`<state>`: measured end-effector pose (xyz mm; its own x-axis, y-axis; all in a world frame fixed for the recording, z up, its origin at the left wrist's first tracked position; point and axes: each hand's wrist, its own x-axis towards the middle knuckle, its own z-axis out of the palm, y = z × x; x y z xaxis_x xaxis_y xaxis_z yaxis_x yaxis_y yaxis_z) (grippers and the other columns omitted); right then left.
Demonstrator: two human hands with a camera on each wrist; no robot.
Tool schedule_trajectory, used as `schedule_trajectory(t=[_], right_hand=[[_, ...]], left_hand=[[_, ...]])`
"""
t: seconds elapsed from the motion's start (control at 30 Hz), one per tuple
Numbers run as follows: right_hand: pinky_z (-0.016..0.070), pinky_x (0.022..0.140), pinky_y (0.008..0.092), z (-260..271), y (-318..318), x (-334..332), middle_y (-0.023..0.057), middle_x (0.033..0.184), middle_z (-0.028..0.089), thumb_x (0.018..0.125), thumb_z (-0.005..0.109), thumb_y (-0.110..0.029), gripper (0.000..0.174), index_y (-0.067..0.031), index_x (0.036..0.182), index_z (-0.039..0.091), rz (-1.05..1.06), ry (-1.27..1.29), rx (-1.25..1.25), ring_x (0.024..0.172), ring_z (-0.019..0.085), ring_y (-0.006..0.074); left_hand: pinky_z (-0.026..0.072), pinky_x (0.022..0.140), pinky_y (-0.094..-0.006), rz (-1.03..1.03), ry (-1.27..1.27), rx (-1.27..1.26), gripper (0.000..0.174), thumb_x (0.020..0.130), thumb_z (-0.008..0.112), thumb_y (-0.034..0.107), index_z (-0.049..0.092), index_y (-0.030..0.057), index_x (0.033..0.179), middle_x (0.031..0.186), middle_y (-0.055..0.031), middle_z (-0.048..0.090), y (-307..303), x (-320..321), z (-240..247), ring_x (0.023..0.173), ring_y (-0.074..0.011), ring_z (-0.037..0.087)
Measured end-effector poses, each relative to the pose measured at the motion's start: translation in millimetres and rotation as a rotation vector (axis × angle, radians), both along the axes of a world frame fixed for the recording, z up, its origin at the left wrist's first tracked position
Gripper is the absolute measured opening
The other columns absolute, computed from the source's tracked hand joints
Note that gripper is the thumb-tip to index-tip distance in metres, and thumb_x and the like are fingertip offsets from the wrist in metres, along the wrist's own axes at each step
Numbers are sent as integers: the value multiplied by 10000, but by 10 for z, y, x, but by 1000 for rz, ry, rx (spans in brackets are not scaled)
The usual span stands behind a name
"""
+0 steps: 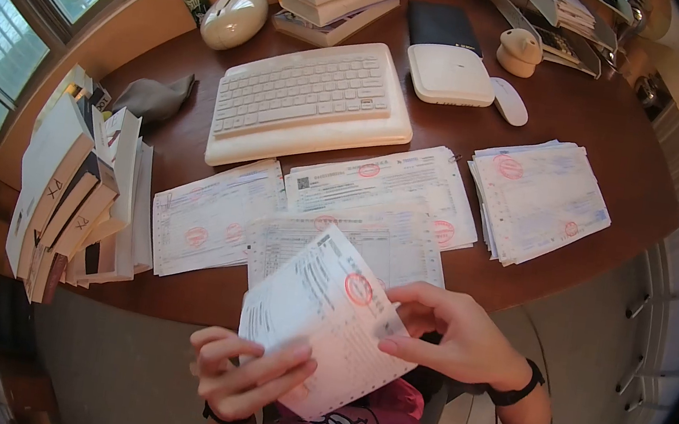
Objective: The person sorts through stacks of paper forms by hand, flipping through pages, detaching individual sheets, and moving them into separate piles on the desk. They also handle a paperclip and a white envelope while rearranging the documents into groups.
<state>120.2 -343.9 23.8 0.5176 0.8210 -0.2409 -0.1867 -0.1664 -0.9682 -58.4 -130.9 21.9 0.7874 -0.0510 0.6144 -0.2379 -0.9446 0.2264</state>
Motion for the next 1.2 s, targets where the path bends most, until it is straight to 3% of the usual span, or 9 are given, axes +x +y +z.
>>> schedule_trajectory(t=[0.13, 0.17, 0.3, 0.4, 0.47, 0.6, 0.8, 1.1, 1.2], right_hand=[[529, 729, 280, 26, 260, 335, 88, 907, 698, 909, 675, -144, 325, 37, 1176, 633, 137, -392, -263, 828, 655, 106], [532, 711, 351, 57, 334, 390, 142, 875, 697, 879, 642, -107, 306, 43, 1145, 649, 121, -505, -266, 793, 682, 223], [508, 823, 473, -146, 422, 644, 227, 974, 688, 877, 572, -69, 300, 42, 1144, 651, 151, -1005, -299, 900, 643, 422], [501, 862, 455, -260, 504, 697, 219, 1004, 677, 888, 592, -91, 308, 34, 1166, 639, 119, -1127, -362, 945, 641, 397], [493, 883, 452, -276, 569, 699, 219, 1052, 656, 883, 611, -94, 339, 27, 1200, 617, 143, -1090, -419, 994, 622, 394], [463, 951, 452, -250, 643, 623, 225, 1175, 580, 854, 672, -90, 476, 22, 1295, 531, -12, -1276, -362, 1108, 555, 399], [426, 1027, 447, -141, 123, 318, 268, 1338, 504, 825, 733, -126, 643, 40, 1374, 443, -24, -1100, -556, 1199, 502, 436], [469, 991, 444, -263, -68, 55, 251, 1463, 422, 802, 771, -153, 688, -32, 1399, 451, -151, -955, -478, 1243, 510, 442], [472, 990, 436, -262, -12, 8, 237, 1466, 426, 799, 773, -150, 669, -46, 1388, 472, -209, -890, -459, 1236, 522, 435]], left_hand=[[405, 847, -286, -14, 139, 37, 271, 791, 703, 153, 762, 207, 1050, 1213, 115, 683, 71, 60, -112, 936, -112, 539], [405, 829, -299, -35, 151, 22, 296, 743, 744, 178, 770, 226, 1034, 1156, 117, 703, 53, 69, -134, 913, -121, 542], [432, 886, -345, -39, 255, -116, 323, 708, 814, 151, 769, 215, 1021, 1159, 45, 698, 74, 66, -160, 980, -183, 566], [427, 1004, -399, 80, 300, -227, 413, 755, 797, 149, 706, 128, 1158, 1281, -88, 616, 160, 70, -277, 1131, -294, 545], [409, 1031, -430, 465, 287, -404, 533, 827, 760, 184, 587, 45, 1312, 1349, -163, 549, 214, 124, -378, 1210, -350, 497], [416, 1027, -429, 576, 383, -409, 603, 899, 711, 223, 481, -41, 1389, 1356, -202, 539, 331, 126, -506, 1225, -359, 499], [507, 884, -362, 528, 444, -739, 640, 904, 702, 190, 432, -76, 1420, 1235, -173, 623, 339, 206, -430, 1032, -243, 617], [505, 802, -259, 460, 399, -1029, 648, 899, 711, 154, 420, -103, 1418, 1227, -169, 615, 327, 330, -459, 921, -141, 604], [519, 798, -366, 555, 541, -1080, 642, 872, 739, 200, 463, -82, 1379, 1187, -194, 601, 320, 407, -357, 970, -244, 622]])
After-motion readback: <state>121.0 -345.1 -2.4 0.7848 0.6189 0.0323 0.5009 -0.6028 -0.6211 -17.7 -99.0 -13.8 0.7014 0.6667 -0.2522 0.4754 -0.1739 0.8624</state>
